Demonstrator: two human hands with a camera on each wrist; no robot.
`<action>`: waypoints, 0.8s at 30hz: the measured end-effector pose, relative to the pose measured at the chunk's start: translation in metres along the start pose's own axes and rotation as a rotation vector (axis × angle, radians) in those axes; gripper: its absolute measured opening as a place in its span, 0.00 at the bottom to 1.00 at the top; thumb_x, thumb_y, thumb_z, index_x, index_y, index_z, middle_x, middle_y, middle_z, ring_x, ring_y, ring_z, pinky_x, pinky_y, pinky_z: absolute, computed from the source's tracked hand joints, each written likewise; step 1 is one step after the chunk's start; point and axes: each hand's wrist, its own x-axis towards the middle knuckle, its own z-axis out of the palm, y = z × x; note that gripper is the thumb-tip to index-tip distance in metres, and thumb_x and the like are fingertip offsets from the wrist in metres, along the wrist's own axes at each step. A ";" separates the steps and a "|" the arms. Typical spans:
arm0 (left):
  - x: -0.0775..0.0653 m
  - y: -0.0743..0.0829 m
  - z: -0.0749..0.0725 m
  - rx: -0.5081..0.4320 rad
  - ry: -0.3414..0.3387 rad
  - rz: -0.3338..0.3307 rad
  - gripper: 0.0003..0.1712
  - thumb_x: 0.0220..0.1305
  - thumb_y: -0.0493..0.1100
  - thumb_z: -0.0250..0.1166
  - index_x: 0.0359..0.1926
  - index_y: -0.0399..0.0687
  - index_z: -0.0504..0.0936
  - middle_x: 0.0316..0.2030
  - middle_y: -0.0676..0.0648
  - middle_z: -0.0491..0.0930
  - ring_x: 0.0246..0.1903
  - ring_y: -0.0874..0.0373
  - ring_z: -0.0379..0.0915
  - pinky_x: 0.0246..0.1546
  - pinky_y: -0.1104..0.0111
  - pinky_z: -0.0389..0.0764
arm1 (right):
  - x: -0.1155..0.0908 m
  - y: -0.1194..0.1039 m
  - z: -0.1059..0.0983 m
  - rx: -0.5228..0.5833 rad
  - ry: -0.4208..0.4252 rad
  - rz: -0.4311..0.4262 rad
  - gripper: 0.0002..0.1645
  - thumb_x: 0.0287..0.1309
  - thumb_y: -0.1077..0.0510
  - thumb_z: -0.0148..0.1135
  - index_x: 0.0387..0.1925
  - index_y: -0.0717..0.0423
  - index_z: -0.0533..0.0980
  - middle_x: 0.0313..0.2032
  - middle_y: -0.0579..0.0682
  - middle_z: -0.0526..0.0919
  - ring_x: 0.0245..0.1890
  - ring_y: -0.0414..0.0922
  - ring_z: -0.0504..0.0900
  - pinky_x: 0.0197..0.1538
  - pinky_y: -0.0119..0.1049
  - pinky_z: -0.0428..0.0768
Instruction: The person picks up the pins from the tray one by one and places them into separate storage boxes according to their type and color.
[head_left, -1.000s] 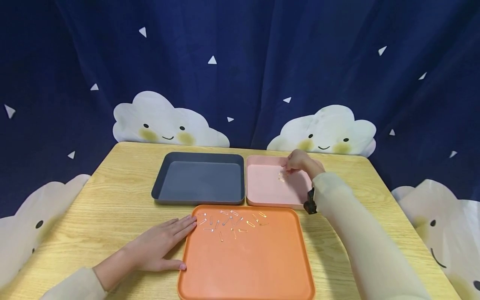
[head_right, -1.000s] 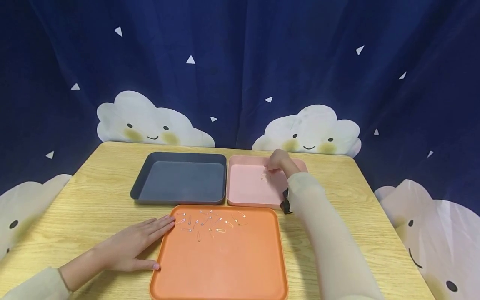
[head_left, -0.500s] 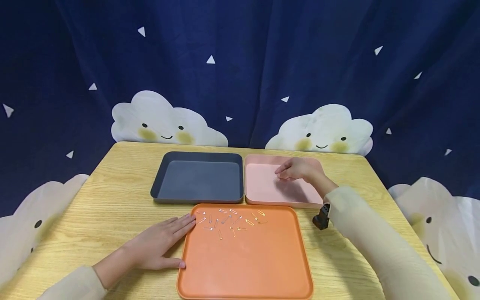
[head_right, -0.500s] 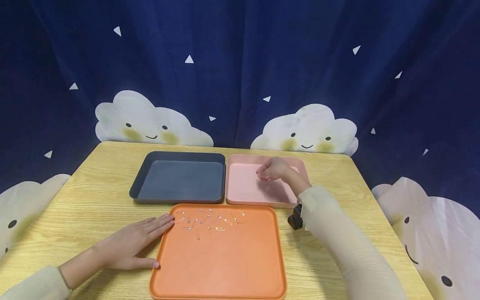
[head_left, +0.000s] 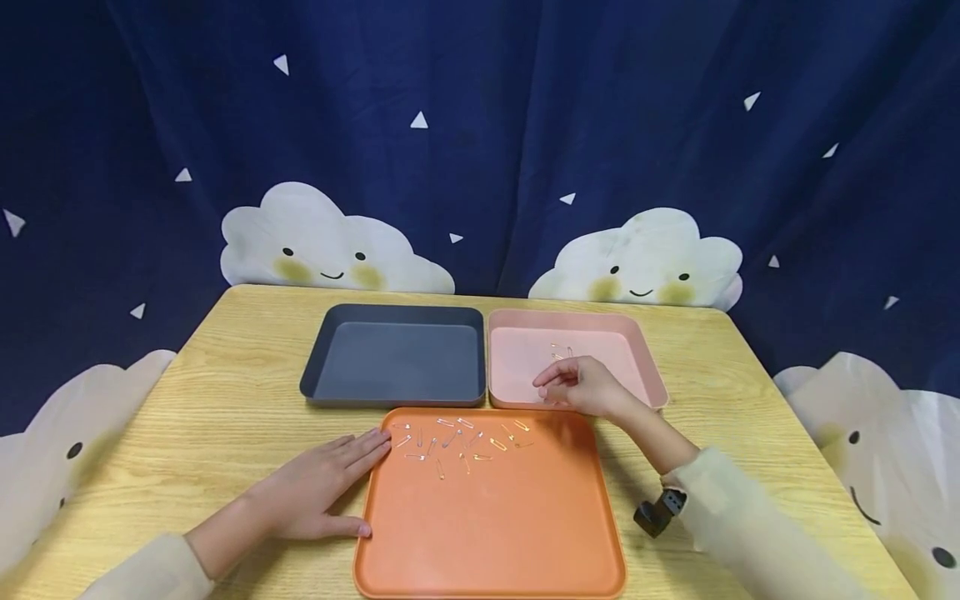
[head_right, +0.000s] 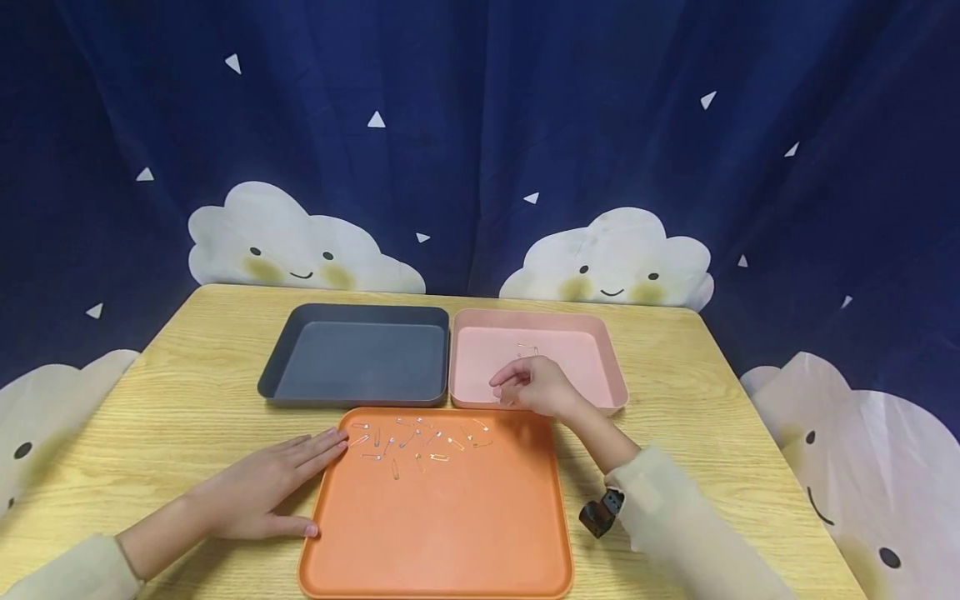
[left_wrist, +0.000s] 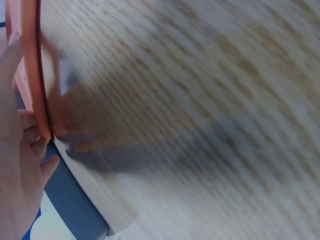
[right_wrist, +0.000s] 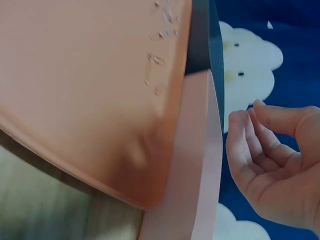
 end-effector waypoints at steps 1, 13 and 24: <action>0.000 0.000 0.000 -0.001 0.000 -0.001 0.53 0.59 0.76 0.55 0.69 0.38 0.67 0.70 0.40 0.68 0.68 0.47 0.68 0.64 0.56 0.73 | -0.003 0.000 0.003 -0.030 0.007 -0.026 0.13 0.55 0.67 0.64 0.42 0.73 0.80 0.32 0.61 0.87 0.26 0.39 0.82 0.34 0.34 0.85; 0.000 0.001 -0.002 -0.018 -0.015 -0.005 0.53 0.60 0.76 0.54 0.70 0.38 0.66 0.70 0.40 0.67 0.68 0.46 0.68 0.64 0.54 0.74 | -0.019 0.006 0.041 -0.406 -0.034 -0.264 0.05 0.49 0.66 0.72 0.29 0.60 0.83 0.25 0.48 0.86 0.23 0.31 0.76 0.31 0.21 0.76; -0.002 0.001 -0.002 -0.007 0.006 -0.007 0.52 0.59 0.75 0.55 0.70 0.40 0.66 0.71 0.42 0.67 0.68 0.48 0.68 0.65 0.59 0.66 | -0.019 0.010 0.057 -0.695 -0.010 -0.387 0.08 0.43 0.64 0.76 0.22 0.53 0.81 0.20 0.41 0.82 0.22 0.30 0.71 0.28 0.20 0.71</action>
